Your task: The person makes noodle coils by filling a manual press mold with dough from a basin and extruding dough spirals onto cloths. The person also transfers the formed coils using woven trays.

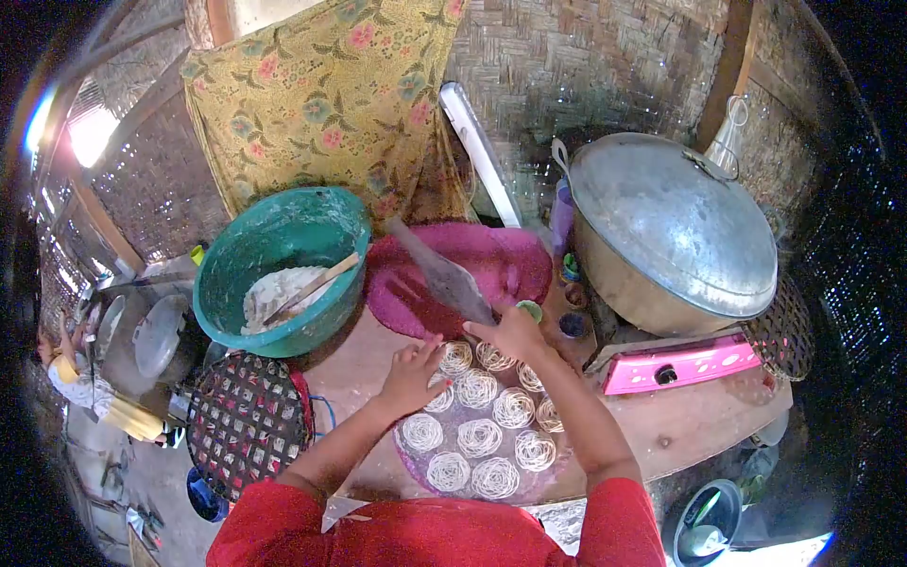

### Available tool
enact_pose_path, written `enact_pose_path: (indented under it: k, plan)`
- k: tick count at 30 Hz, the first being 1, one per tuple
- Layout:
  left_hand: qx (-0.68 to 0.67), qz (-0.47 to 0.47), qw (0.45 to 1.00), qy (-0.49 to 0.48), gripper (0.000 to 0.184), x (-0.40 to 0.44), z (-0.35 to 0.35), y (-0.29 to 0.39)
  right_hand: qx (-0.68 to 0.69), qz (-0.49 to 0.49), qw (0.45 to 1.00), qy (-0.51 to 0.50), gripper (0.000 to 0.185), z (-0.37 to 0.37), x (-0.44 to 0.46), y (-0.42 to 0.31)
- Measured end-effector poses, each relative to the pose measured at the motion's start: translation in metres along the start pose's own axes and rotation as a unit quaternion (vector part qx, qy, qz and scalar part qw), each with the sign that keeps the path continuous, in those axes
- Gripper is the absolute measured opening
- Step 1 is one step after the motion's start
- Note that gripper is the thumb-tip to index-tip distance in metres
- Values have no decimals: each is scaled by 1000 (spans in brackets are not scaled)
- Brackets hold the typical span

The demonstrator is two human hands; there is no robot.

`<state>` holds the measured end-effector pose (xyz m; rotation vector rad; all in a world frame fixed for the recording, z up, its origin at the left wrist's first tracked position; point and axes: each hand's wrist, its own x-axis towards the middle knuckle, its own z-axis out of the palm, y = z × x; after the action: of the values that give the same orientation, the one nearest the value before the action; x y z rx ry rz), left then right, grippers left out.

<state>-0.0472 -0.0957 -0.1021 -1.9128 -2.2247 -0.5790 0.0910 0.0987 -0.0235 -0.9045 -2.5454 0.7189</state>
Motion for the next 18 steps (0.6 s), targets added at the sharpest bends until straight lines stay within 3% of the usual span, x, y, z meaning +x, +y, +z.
enact_pose_path:
  k: [1,5,7,13,15,16,17,18]
  plan:
    - [17,46,998,49,49,-5,-6,5,1,1,1000,1,69,0,5,-8]
    - [45,18,998,27,43,-19,-27,7,-84,53,995,-24,70,6,25,-29]
    - [-1,-68,997,43,33,-28,-30,-6,-117,60,991,-28,70,18,36,-22]
    - [-82,-156,971,163,11,-56,-75,-3,-174,32,984,-21,73,39,43,2]
    - [-80,-155,978,111,10,-74,-73,-7,-259,-99,954,109,72,32,29,4]
    - [-79,-151,983,62,10,-85,-71,-8,-199,-109,965,130,59,20,18,-2]
    - [-82,-150,983,58,10,-93,-68,-7,-200,-105,966,127,59,7,5,-2]
    - [-79,-162,982,62,10,-102,-64,-3,-82,-105,985,112,51,-8,-10,4]
